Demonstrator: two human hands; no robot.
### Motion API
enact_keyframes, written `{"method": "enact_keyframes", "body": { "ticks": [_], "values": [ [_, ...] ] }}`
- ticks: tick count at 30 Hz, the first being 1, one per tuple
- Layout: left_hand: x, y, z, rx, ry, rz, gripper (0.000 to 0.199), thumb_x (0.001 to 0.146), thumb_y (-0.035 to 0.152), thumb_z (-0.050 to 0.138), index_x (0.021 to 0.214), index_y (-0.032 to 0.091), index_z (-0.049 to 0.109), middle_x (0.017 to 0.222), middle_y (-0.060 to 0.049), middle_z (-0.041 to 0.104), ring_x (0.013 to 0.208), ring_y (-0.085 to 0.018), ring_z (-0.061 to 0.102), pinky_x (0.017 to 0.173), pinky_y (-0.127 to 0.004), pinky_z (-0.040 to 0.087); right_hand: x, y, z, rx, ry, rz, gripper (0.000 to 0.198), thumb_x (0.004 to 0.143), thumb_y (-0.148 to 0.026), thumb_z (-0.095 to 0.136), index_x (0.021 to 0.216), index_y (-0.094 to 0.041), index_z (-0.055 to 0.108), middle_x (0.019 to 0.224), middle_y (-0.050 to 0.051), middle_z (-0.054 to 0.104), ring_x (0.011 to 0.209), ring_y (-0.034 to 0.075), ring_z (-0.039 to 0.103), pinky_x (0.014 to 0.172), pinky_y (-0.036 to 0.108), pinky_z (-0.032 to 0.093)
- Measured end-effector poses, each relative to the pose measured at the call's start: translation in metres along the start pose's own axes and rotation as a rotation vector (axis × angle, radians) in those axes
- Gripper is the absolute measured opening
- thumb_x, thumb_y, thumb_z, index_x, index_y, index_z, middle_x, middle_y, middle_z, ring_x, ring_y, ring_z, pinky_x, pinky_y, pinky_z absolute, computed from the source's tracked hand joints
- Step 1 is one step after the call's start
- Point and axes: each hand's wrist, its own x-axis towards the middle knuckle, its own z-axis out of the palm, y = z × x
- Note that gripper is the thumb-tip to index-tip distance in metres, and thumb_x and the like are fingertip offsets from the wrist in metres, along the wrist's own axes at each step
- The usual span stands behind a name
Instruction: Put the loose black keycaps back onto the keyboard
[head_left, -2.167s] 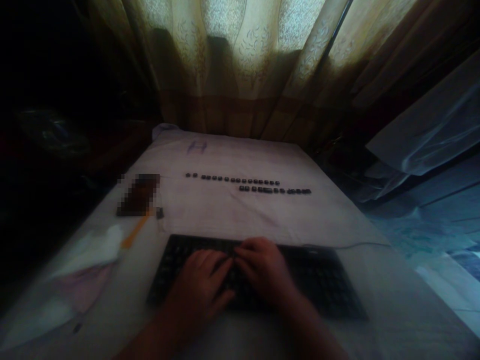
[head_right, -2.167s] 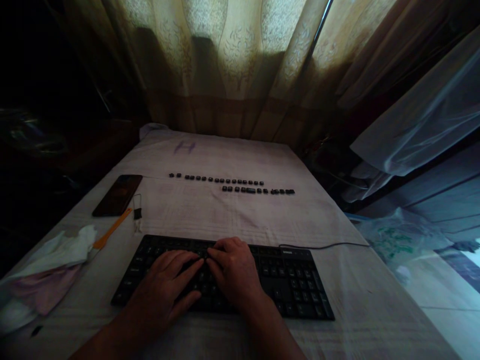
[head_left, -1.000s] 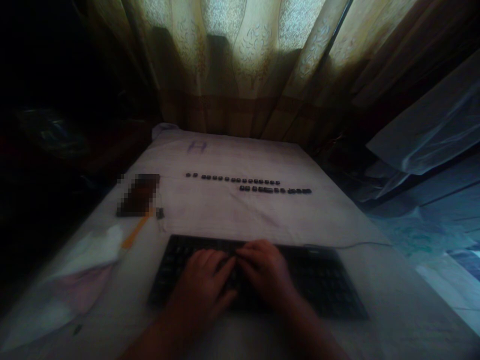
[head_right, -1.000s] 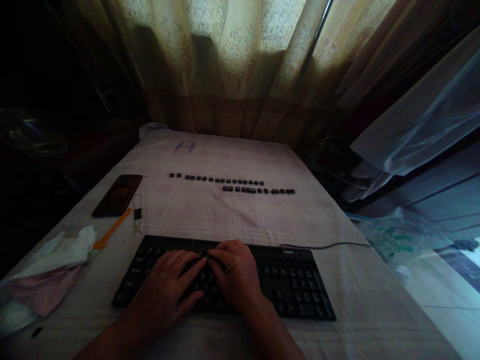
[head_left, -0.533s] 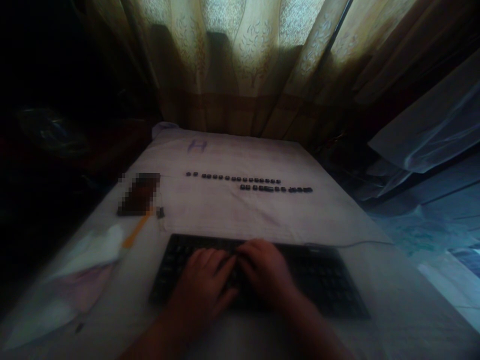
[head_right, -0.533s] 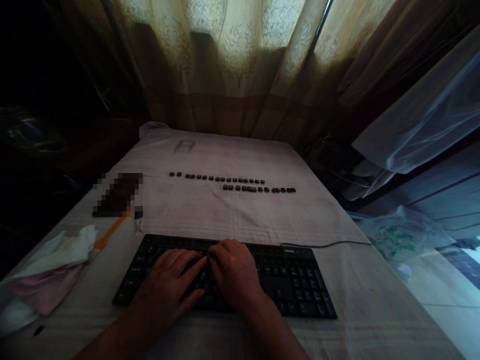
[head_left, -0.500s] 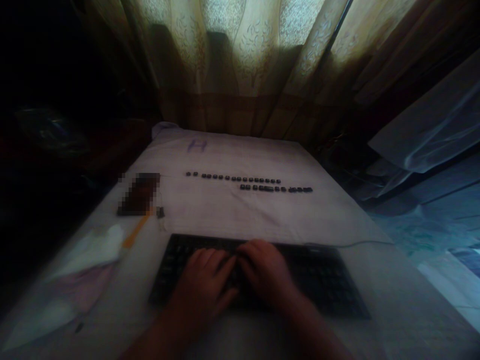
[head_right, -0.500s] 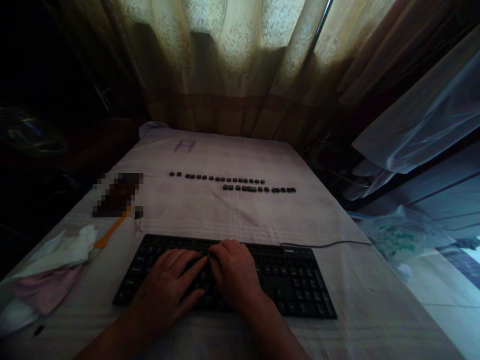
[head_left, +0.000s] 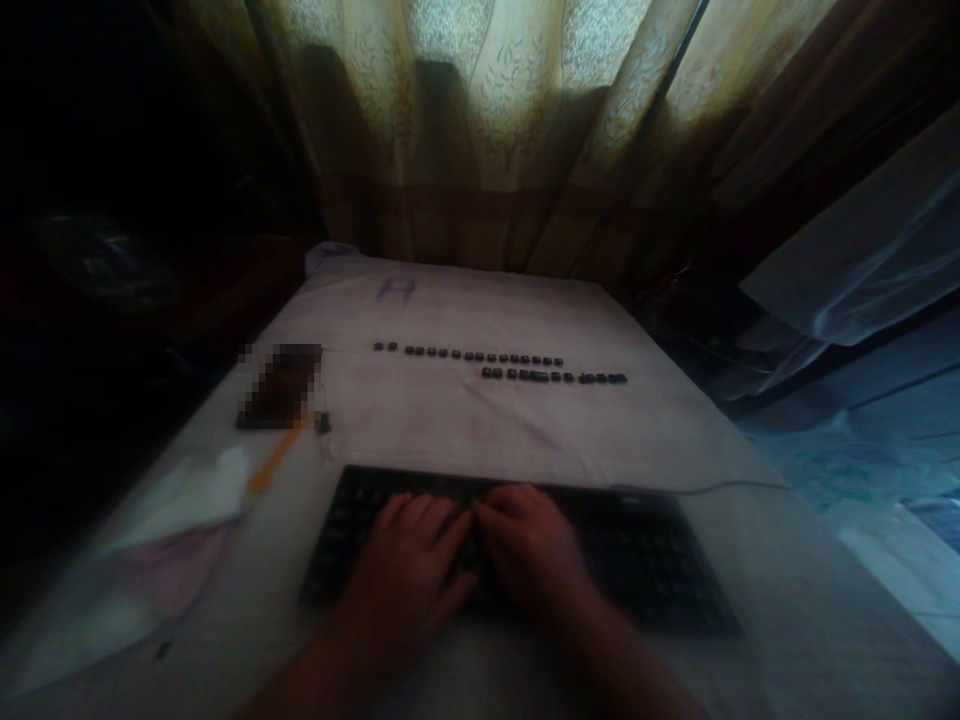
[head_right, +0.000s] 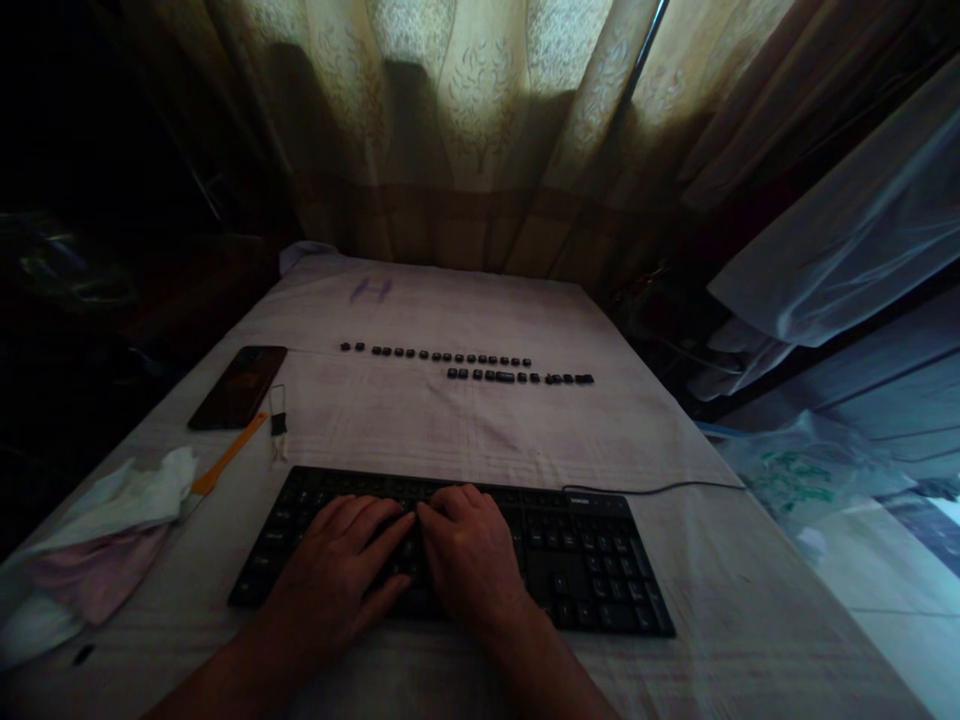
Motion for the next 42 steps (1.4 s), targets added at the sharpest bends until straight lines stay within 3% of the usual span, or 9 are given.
{"method": "enact_keyframes", "body": {
  "ticks": [10,13,16,20,25,30,35,38,42],
  "values": [
    [0.001,0.0,-0.002,-0.001,0.012,0.034,0.035,0.089,0.031,0.059,0.121,0.016,0.061,0.116,-0.01,0.064,0.105,-0.028,0.057,0.096,-0.05,0.044,-0.002,0.003,-0.001,0.244,0.07,0.106,0.025,0.086,-0.014,0.055,0.097,-0.022,0.076,0.088,0.007,0.07,0.08,0.019,0.063,0.072,0.031,0.051],
    [-0.001,-0.001,0.0,0.026,0.042,0.05,0.036,0.089,0.029,0.059,0.122,0.016,0.06,0.116,-0.01,0.064,0.106,-0.029,0.057,0.095,-0.051,0.045,-0.004,0.015,-0.004,0.355,0.119,0.177,0.025,0.089,-0.016,0.052,0.099,-0.02,0.075,0.091,0.007,0.07,0.083,0.018,0.065,0.076,0.03,0.053],
    [-0.002,-0.003,0.001,0.048,0.043,0.069,0.038,0.088,0.03,0.061,0.123,0.017,0.06,0.117,-0.01,0.064,0.105,-0.029,0.058,0.094,-0.05,0.046,-0.006,0.039,-0.013,0.26,0.156,0.28,0.025,0.089,-0.022,0.053,0.101,-0.019,0.074,0.097,0.01,0.071,0.09,0.022,0.066,0.083,0.035,0.053],
    [-0.006,-0.007,0.0,0.054,0.01,0.092,0.049,0.084,0.035,0.067,0.128,0.017,0.057,0.124,-0.012,0.062,0.111,-0.031,0.058,0.098,-0.053,0.044,-0.014,0.073,-0.031,0.074,-0.01,0.367,0.025,0.09,-0.029,0.053,0.091,-0.02,0.076,0.091,0.009,0.073,0.086,0.024,0.067,0.082,0.04,0.05],
    [-0.009,-0.008,0.003,0.045,-0.064,0.179,0.074,0.08,0.052,0.069,0.142,0.022,0.043,0.145,-0.013,0.05,0.13,-0.033,0.047,0.107,-0.057,0.035,-0.016,0.087,-0.037,0.068,-0.171,0.409,0.023,0.09,-0.029,0.055,0.092,-0.022,0.076,0.089,0.007,0.073,0.086,0.023,0.066,0.081,0.037,0.048],
    [-0.012,-0.012,0.011,0.084,-0.056,0.203,0.075,0.082,0.049,0.068,0.146,0.024,0.038,0.147,-0.01,0.049,0.132,-0.031,0.047,0.108,-0.055,0.036,-0.005,0.085,-0.035,0.094,-0.268,0.435,0.024,0.09,-0.026,0.053,0.093,-0.021,0.076,0.092,0.008,0.073,0.089,0.023,0.065,0.081,0.035,0.046],
    [-0.02,-0.03,0.019,0.131,0.085,0.238,0.082,0.077,0.053,0.068,0.147,0.023,0.037,0.145,-0.01,0.05,0.128,-0.032,0.05,0.107,-0.052,0.037,0.014,0.077,-0.032,0.102,-0.307,0.455,0.022,0.088,-0.025,0.055,0.091,-0.02,0.076,0.094,0.008,0.074,0.088,0.022,0.066,0.081,0.032,0.046],
    [-0.023,-0.037,0.014,0.196,0.081,0.206,0.083,0.076,0.054,0.069,0.147,0.023,0.038,0.146,-0.01,0.05,0.128,-0.031,0.049,0.109,-0.049,0.036,0.03,0.065,-0.031,0.098,-0.324,0.426,0.021,0.088,-0.024,0.056,0.092,-0.02,0.076,0.095,0.008,0.074,0.089,0.021,0.066,0.079,0.031,0.046],
    [-0.022,-0.044,0.011,0.275,0.158,0.239,0.072,0.083,0.054,0.062,0.144,0.021,0.043,0.139,-0.011,0.057,0.125,-0.029,0.052,0.108,-0.044,0.037,0.048,0.049,-0.04,0.117,-0.404,0.384,0.021,0.087,-0.024,0.057,0.09,-0.021,0.078,0.093,0.007,0.076,0.083,0.019,0.068,0.073,0.027,0.046]
  ]
}}
